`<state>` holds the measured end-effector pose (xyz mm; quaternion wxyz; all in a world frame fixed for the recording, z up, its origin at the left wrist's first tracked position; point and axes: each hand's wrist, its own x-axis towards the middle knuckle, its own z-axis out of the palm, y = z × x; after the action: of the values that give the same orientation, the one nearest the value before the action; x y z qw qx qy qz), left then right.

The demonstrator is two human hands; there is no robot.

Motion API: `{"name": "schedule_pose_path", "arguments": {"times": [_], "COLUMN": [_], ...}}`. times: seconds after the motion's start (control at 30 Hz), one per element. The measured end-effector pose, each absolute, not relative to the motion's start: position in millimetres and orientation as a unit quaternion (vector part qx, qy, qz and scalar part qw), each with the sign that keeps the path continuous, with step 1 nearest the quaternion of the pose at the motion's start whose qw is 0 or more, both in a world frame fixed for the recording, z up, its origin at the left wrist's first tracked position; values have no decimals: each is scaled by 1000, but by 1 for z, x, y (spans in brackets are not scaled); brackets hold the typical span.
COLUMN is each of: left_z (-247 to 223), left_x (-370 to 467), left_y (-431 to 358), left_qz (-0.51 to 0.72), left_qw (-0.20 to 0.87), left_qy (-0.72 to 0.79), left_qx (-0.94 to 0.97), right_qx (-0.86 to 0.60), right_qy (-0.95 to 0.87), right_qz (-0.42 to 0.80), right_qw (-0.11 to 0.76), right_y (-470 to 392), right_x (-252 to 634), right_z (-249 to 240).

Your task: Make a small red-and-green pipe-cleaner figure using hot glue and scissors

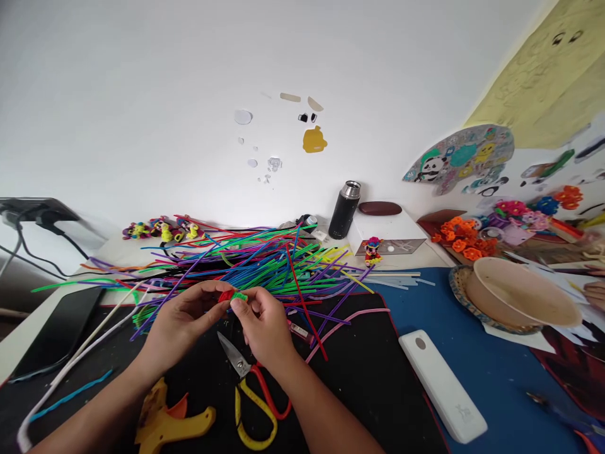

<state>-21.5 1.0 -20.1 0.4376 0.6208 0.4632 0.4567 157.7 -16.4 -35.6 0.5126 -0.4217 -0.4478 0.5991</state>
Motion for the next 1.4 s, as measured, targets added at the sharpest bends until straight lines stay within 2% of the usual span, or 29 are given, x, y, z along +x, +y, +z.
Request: {"name": "schedule_pose_path", "arguments": {"times": [0.17,0.87,1.17,1.4], "left_z": [-17,-19,5,4], "left_x": [-19,-19,-22,-21], "left_y": [0,3,-1,-3], "left_qz": [457,421,388,391], "left_qw": [403,464,492,474], "left_qy": [469,479,502,507], "left_qx": [639,615,596,604], "right_qx": [-431,-445,-434,-434], "right_qy": [-432,-391,-398,-419], "right_qz": [607,648,651,636], "right_qw": [509,478,479,481], "right_y": [-16,-14,-16,-18], "right_x": [158,161,161,160], "right_z": [-37,-37,-36,-39]}}
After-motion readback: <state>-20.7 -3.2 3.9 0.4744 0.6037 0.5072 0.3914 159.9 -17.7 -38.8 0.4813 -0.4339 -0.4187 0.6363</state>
